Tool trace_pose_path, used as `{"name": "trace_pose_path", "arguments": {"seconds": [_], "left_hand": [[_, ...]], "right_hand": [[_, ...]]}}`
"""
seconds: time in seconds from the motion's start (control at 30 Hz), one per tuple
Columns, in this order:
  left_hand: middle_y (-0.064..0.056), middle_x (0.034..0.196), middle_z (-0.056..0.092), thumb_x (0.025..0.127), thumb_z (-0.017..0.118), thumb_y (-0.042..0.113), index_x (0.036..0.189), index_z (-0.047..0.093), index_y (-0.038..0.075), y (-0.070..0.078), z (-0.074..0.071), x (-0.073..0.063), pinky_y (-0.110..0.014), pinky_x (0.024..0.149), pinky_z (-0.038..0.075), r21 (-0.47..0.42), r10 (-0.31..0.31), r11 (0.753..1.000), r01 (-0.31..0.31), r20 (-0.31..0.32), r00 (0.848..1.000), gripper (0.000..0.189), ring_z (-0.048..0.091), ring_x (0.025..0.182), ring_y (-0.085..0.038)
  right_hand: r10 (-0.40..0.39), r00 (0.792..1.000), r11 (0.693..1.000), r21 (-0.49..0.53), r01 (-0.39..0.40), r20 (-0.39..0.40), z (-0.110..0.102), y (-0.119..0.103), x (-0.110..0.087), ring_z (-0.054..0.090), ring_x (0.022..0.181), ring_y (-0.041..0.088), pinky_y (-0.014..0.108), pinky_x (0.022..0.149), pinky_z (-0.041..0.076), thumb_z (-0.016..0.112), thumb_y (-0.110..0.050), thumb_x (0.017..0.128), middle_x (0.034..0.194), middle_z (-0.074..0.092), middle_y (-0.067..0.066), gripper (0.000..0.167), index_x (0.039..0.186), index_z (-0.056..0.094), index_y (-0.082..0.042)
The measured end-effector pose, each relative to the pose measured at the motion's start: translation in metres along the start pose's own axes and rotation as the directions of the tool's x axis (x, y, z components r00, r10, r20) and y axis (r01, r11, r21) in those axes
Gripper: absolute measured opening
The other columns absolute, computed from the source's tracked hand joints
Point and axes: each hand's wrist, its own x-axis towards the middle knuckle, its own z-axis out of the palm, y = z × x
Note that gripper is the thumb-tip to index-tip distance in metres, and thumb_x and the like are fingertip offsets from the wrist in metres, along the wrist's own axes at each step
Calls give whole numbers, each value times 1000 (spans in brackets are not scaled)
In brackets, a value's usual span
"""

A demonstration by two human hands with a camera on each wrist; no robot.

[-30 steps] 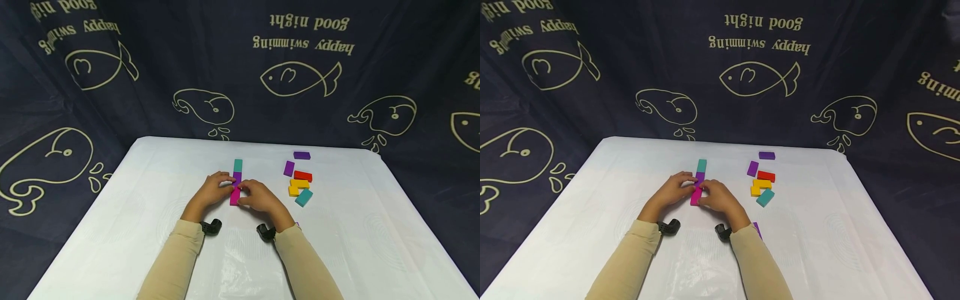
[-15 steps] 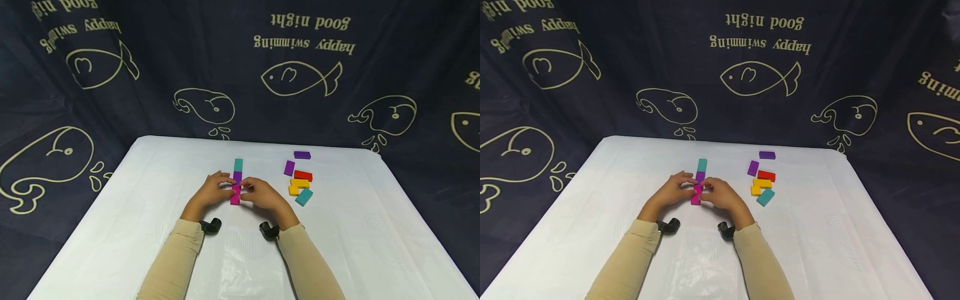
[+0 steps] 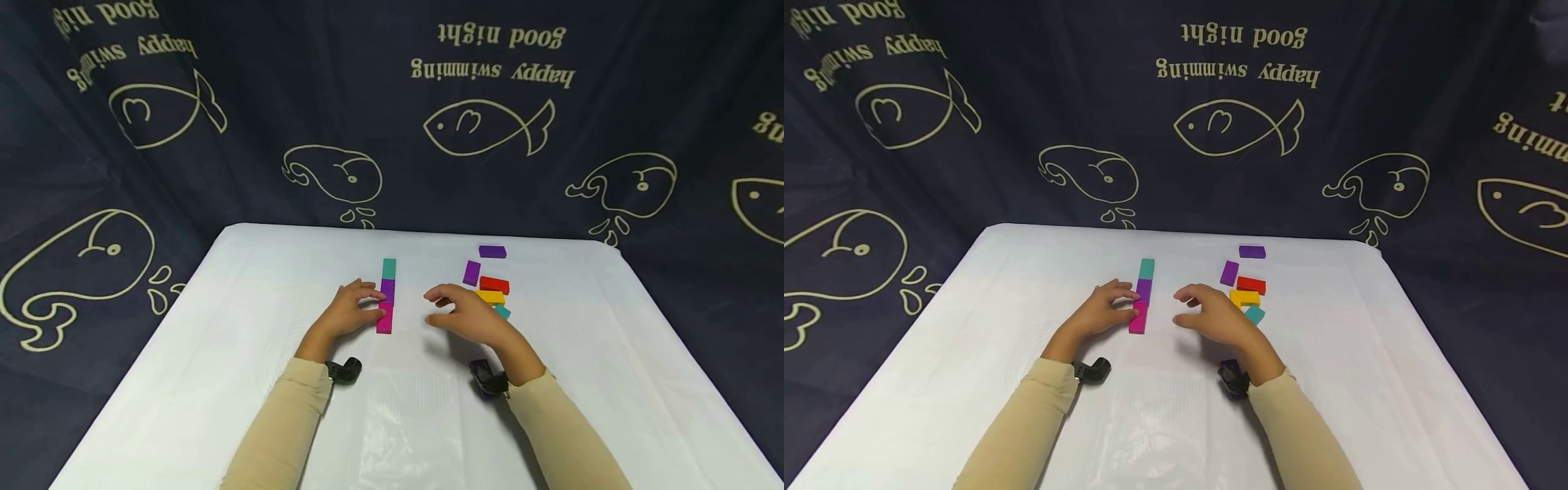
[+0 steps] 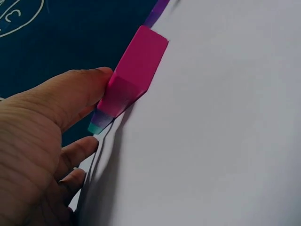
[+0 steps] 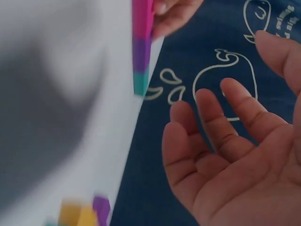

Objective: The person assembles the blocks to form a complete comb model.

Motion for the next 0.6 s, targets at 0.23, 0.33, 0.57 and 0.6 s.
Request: {"name": "trace_pose_path", "arguments": {"seconds": [0.23,0.33,0.57,0.6], "left_hand": [[-16,143,53,86,77,22,117,72,12,2,0,2,-61,117,3,35,-26,999,25,19,999,33,26,145,-41],[-16,143,53,85,77,22,117,72,11,3,0,1,-61,117,3,36,-33,999,32,23,999,34,25,145,-42],[-17,143,52,85,76,22,117,72,10,5,-2,-1,-60,118,4,24,-39,999,38,22,999,34,24,145,-42],[-17,142,53,85,76,22,117,72,10,5,-2,0,-60,118,4,22,-35,999,34,19,999,34,24,145,-43]], "right_hand": [[-40,999,995,-86,40,9,-22,23,-45,56,117,35,51,96,48,73,-20,90,125,61,12,39,126,62,-9],[-14,999,993,-118,18,29,-23,34,-62,55,118,34,53,96,48,74,-25,90,128,60,9,44,129,60,-10],[44,997,990,-133,-37,55,-20,51,-89,51,125,33,58,103,42,77,-26,87,132,57,5,47,128,60,-12],[52,997,990,-136,-44,60,-20,53,-91,50,126,33,58,105,41,77,-25,86,132,57,5,47,128,60,-12]]}}
